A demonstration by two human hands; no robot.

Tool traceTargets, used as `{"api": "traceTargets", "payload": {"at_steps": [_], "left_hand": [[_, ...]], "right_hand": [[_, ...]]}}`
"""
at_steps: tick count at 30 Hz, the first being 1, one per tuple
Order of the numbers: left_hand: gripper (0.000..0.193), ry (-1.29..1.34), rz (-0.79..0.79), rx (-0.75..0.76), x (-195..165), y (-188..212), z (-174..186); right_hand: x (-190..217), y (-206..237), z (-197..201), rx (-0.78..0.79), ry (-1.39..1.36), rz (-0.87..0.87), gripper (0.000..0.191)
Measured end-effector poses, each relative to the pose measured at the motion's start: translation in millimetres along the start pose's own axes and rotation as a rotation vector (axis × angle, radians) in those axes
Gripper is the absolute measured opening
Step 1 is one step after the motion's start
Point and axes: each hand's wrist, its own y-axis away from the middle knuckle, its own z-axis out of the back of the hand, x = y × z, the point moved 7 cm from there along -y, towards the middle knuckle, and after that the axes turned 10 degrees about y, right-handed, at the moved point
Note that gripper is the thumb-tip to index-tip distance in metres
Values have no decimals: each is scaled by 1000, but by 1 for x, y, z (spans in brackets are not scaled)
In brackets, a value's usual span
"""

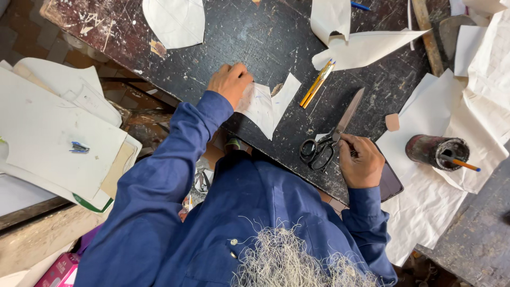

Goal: The person traces a curved pattern onto a sheet of paper using a pencil, then uses scissors to cut along the drawn lines. The person folds the paper to align edges and continues cutting to produce a shaped paper pattern.

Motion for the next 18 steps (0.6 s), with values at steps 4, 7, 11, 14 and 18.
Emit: {"api": "traceTargets", "payload": {"at_steps": [4,7,11,14,18], "left_hand": [[41,10,219,260,6,-12,-9],[52,27,305,391,11,-21,-13],[38,-17,299,500,20,-24,-19],[30,-10,163,394,20,-31,-15],[13,189,92,450,22,-22,-14]], "right_hand": [[0,7,-4,37,-17,39,13],[-2,15,-10,61,-39,-29,13],[5,16,-16,57,-58,-62,14],[12,10,-23,70,-69,-94,14],[25,1,-30,66,-73,-84,13]]}}
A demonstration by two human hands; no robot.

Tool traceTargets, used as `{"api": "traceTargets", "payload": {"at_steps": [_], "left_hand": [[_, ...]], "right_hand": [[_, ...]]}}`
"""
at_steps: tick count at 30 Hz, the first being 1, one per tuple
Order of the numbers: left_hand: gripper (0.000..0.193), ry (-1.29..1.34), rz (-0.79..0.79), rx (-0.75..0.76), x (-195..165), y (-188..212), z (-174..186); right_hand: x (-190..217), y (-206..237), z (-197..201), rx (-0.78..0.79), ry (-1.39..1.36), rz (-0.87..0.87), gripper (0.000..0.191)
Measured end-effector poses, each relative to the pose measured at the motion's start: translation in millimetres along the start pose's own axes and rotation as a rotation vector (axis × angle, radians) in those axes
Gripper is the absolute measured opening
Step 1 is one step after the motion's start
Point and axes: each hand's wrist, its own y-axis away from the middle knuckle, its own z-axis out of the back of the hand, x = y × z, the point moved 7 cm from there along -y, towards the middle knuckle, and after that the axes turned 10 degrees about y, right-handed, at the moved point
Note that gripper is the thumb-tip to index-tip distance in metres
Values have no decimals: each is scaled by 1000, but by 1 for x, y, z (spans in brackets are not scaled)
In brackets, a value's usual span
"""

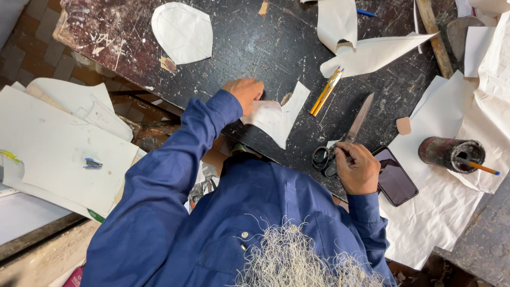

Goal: The person traces a curved pattern onto a sheet of paper using a pencil, then uses scissors to cut along the drawn lines. The person folds the paper to align edges and continues cutting to produce a shaped paper pattern.

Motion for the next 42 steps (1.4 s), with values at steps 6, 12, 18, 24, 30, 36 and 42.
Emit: {"api": "traceTargets", "payload": {"at_steps": [6,12,18,24,30,36,42], "left_hand": [[8,-276,-757,-557,-52,92,52],[9,-346,-812,-635,-57,116,56],[12,160,-420,-560,-25,98,42],[31,1272,111,-613,39,78,-1],[35,937,-35,-170,15,57,-15],[44,802,-164,-90,-26,46,21],[60,665,-119,183,-64,38,30]], "right_hand": [[16,-10,-3,-20,56,6,14],[29,-20,-20,7,58,-28,14],[33,-30,-24,14,80,19,16],[20,-37,-21,22,30,-119,17],[15,-47,-56,151,-569,-167,42],[25,-45,-81,361,-741,-291,44],[58,-71,-49,538,-263,8,48]]}}
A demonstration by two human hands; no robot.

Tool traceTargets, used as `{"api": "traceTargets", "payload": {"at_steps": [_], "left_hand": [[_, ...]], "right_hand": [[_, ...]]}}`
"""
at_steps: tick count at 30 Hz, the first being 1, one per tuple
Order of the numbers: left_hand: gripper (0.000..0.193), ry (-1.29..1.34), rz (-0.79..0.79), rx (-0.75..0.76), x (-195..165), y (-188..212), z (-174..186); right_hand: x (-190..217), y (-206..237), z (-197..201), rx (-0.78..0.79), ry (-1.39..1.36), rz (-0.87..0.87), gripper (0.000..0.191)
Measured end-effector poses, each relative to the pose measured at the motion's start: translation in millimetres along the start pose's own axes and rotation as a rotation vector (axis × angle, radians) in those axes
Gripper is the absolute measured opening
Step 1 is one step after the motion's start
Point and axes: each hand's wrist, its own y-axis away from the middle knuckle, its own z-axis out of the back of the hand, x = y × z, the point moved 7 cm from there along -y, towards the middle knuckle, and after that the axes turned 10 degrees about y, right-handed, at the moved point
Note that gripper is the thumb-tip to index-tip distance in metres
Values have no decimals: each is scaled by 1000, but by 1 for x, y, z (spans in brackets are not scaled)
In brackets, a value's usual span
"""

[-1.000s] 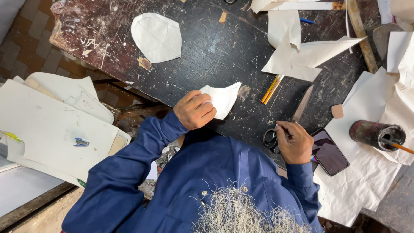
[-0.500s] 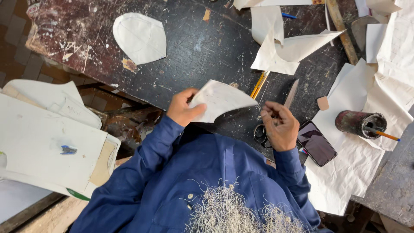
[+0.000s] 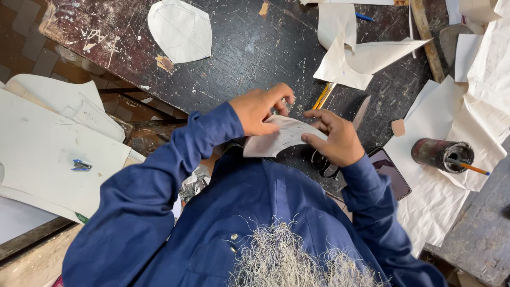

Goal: The person traces a curved pattern onto a sheet of paper using a pencil, then uses scissors to cut along the drawn lines. The person folds the paper to align edges and continues cutting to produce a shaped paper pattern.

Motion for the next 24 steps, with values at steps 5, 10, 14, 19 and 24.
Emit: {"api": "traceTargets", "payload": {"at_steps": [5,10,14,19,24], "left_hand": [[40,-217,-250,239,-22,-16,-21],[27,-26,-180,20,3,-10,6],[33,251,-243,-338,30,11,39],[42,512,-269,-446,55,17,43],[54,596,-277,-488,56,18,41]], "right_hand": [[24,-17,21,82,143,52,53],[13,15,59,-466,388,174,42],[-37,57,23,-469,633,-115,22],[-80,79,-19,-419,706,-418,47],[-99,85,-21,-359,616,-644,51]]}}
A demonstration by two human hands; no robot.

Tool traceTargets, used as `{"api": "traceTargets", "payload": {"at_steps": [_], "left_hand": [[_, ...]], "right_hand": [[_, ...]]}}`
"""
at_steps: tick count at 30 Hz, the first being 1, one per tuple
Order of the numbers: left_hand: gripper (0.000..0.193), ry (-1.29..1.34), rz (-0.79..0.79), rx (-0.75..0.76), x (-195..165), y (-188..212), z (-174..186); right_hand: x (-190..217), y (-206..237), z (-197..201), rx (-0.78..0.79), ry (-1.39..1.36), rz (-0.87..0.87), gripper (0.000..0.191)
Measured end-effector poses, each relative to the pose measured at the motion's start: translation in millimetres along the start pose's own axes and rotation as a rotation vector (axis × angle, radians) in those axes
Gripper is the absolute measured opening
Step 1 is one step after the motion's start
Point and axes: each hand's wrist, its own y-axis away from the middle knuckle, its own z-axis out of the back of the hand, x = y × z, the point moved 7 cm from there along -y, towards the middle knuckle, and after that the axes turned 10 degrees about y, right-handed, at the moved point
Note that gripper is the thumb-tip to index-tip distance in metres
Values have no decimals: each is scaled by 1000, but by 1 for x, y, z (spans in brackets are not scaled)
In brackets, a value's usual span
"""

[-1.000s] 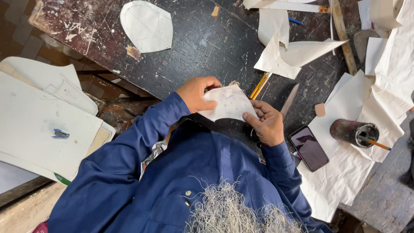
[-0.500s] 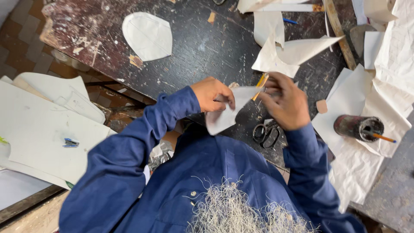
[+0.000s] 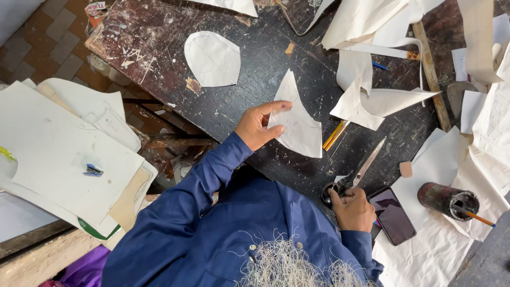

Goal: The person traces a curved pattern onto a sheet of paper using a pencil, then uses scissors to cut along the drawn lines. The person folds the paper to align edges and continues cutting to produce a shaped paper pattern.

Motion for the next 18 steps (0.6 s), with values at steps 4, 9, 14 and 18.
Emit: {"api": "traceTargets", "payload": {"at_steps": [4,9,14,18], "left_hand": [[53,-38,-22,-3,-6,1,-2],[57,-50,-44,-22,-5,5,-1],[49,18,36,-35,12,14,-16],[40,5,96,-1,27,25,-39]], "right_hand": [[2,0,3,51,-10,-33,51],[20,8,27,1,110,48,47],[52,7,51,10,-499,264,41],[73,-4,11,482,-1168,-9,42]]}}
